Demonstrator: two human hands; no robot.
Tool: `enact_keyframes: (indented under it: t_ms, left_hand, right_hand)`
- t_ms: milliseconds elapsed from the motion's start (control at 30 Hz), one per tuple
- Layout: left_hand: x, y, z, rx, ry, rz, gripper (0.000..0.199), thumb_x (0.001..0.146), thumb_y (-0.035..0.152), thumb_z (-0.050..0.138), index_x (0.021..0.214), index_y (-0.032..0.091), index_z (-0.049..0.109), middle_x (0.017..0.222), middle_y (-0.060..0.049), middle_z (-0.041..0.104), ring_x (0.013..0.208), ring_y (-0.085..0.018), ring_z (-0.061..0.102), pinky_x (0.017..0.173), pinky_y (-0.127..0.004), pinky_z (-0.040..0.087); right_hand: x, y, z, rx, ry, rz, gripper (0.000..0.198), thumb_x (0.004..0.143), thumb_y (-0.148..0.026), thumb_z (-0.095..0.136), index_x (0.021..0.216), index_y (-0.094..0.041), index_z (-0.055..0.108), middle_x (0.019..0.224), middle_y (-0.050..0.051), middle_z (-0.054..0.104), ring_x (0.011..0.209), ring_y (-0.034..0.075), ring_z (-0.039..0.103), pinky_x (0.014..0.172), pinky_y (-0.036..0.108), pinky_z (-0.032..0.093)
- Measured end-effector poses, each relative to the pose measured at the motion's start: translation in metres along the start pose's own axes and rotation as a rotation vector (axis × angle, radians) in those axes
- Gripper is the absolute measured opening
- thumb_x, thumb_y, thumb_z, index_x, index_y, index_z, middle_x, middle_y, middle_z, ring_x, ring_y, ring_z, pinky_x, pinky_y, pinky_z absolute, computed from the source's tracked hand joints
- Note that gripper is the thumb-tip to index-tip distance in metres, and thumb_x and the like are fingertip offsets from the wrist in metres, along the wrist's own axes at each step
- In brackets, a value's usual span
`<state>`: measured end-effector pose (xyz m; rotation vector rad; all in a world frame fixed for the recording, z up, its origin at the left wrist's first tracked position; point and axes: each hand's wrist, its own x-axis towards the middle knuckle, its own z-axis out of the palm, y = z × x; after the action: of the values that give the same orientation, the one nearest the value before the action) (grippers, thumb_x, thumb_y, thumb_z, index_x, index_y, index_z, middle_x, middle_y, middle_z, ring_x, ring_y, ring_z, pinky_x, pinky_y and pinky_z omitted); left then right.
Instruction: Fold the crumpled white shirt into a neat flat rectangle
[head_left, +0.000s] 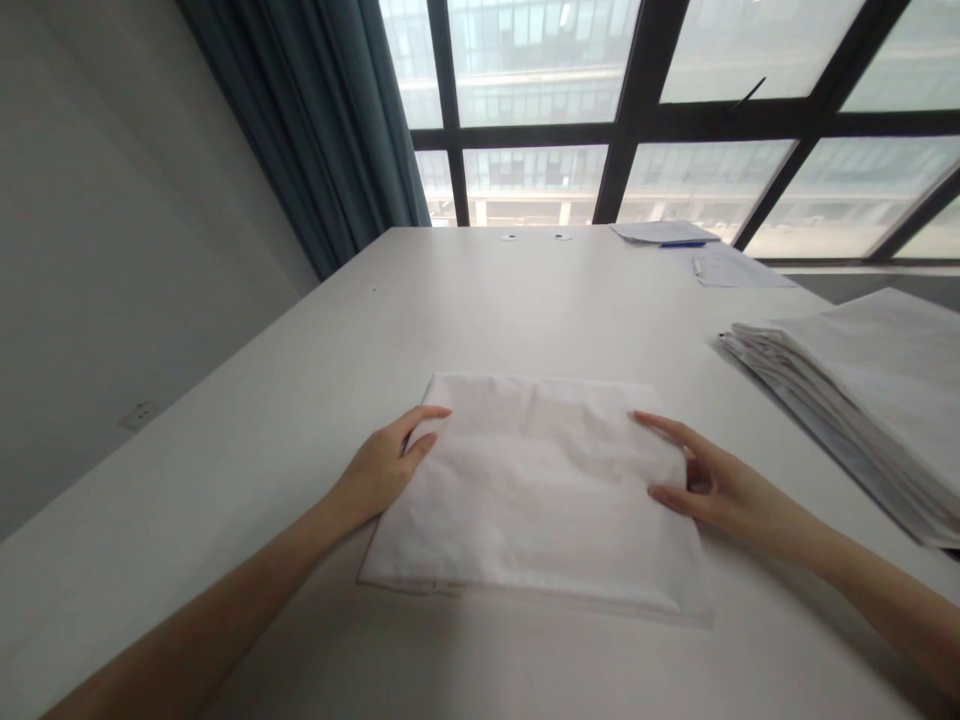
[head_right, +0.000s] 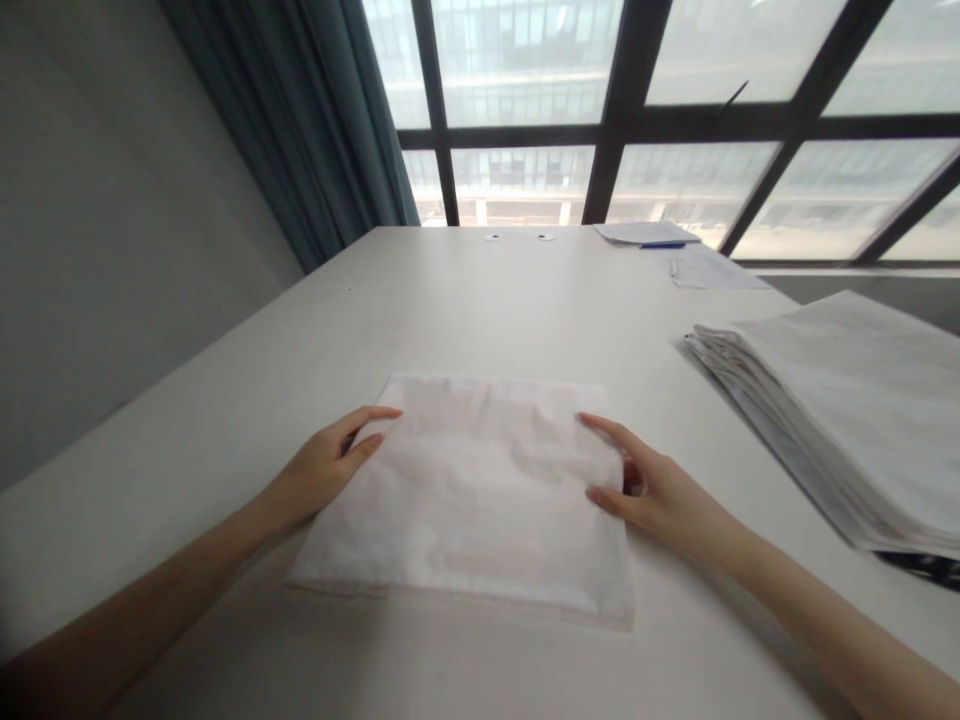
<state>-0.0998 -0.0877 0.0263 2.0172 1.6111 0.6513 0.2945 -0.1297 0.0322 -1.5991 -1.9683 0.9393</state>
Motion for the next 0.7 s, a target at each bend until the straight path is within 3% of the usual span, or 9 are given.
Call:
enact_keyframes:
  t_ms: [100,300,367,433,533,600,700]
  left_hand:
    - [0.000,-0.005,0.007,0.087,0.058,0.137,0.034,0.093,0.031,0.043,0.121,0.021,0.059,0.114,-0.007,0.065,0.104,-0.025,0.059,0.095,-0.039,0.043]
    - [-0.007,0.000,0.012,0.373,0.325,0.354,0.031,0.093,0.026,0.048,0.121,0.016,0.058,0.117,-0.015,0.049,0.110,-0.029,0.049,0.097,-0.047,0.041]
    - [-0.015,0.013,0.011,0.346,0.218,0.513,0.021,0.095,0.026,0.048,0.111,0.017,0.059,0.115,-0.013,0.052,0.110,-0.027,0.049,0.097,-0.044,0.040]
    - [-0.025,0.028,0.010,0.234,-0.041,0.690,0.017,0.097,0.032,0.048,0.103,0.018,0.057,0.104,-0.009,0.058,0.101,-0.023,0.053,0.094,-0.038,0.040]
    - [-0.037,0.043,0.013,0.126,-0.319,0.816,0.034,0.093,0.053,0.051,0.094,0.019,0.054,0.094,-0.006,0.060,0.088,-0.021,0.053,0.087,-0.035,0.040]
    - [-0.041,0.047,0.016,0.145,-0.354,0.837,0.033,0.093,0.052,0.051,0.092,0.019,0.053,0.092,-0.005,0.061,0.084,-0.020,0.051,0.084,-0.035,0.039]
    - [-0.042,0.048,0.018,0.210,-0.338,0.876,0.014,0.097,0.030,0.048,0.087,0.019,0.051,0.086,-0.003,0.060,0.081,-0.018,0.050,0.082,-0.034,0.039]
  right_hand:
    - [0.001,0.002,-0.004,-0.017,-0.073,0.033,0.075,0.083,-0.051,0.062,0.150,-0.028,0.035,0.059,-0.007,0.044,0.053,0.014,0.044,0.051,0.026,0.038]
    - [0.002,-0.001,-0.006,0.015,-0.158,0.020,0.050,0.090,-0.055,0.050,0.131,-0.028,0.060,0.063,-0.003,0.044,0.055,0.013,0.040,0.051,0.026,0.031]
    - [0.001,-0.001,-0.006,0.007,-0.154,0.005,0.048,0.088,-0.055,0.054,0.127,-0.028,0.063,0.066,-0.003,0.045,0.055,0.012,0.038,0.050,0.025,0.030]
    - [0.001,0.000,-0.005,0.008,-0.148,0.005,0.048,0.086,-0.055,0.057,0.126,-0.029,0.063,0.067,-0.003,0.047,0.055,0.012,0.039,0.050,0.025,0.031]
    - [0.001,0.003,-0.002,0.014,-0.131,0.017,0.051,0.086,-0.056,0.057,0.129,-0.028,0.060,0.068,-0.002,0.050,0.056,0.013,0.043,0.051,0.025,0.034]
    - [0.002,0.004,0.000,0.035,-0.078,0.011,0.052,0.089,-0.057,0.052,0.131,-0.027,0.059,0.069,-0.001,0.054,0.058,0.015,0.047,0.052,0.027,0.039]
    - [0.003,0.004,0.003,0.090,0.062,0.011,0.051,0.092,-0.058,0.043,0.126,-0.024,0.062,0.071,0.002,0.060,0.061,0.018,0.053,0.057,0.030,0.044]
